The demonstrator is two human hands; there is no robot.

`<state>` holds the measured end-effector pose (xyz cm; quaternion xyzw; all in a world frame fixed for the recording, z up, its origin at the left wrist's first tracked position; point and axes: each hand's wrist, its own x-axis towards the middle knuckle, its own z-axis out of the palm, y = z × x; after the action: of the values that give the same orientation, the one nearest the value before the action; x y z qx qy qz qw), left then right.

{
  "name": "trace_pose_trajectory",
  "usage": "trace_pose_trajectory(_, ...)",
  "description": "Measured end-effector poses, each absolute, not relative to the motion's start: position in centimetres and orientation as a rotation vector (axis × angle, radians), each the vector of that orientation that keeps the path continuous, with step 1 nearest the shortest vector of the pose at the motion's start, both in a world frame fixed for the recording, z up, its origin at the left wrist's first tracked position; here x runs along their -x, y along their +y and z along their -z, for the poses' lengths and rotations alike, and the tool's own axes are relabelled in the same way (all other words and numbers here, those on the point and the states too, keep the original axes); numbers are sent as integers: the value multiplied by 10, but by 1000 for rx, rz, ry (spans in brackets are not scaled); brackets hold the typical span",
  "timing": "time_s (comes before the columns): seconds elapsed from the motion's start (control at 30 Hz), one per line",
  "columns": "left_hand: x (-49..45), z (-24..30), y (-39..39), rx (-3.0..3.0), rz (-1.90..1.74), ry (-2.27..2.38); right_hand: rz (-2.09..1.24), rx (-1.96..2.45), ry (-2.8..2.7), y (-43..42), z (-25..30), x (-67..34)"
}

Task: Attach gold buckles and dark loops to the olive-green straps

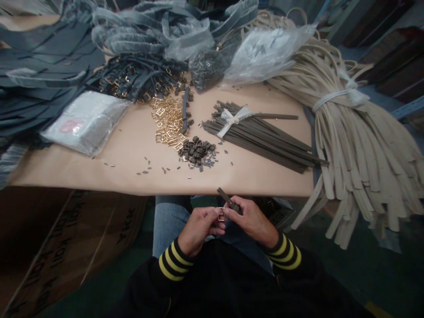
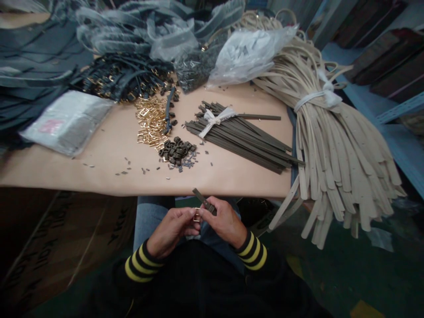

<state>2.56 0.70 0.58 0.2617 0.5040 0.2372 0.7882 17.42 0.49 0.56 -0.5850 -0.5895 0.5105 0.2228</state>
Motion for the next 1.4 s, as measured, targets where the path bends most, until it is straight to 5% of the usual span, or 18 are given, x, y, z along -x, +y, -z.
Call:
trace_pose_trajectory(0.67,-23,-1,1,-388,-525,1133,-1637,1575,-1780,7,-3,-176)
trace_pose_trajectory(1.07,-15,1,7,-797,-417,1085,-1731,1506,-1804,7,-3,-171)
trace_pose_trajectory(1.4,-10,1,9,-400,-536,1025,-1748,1548,-1491,-13,6,-182)
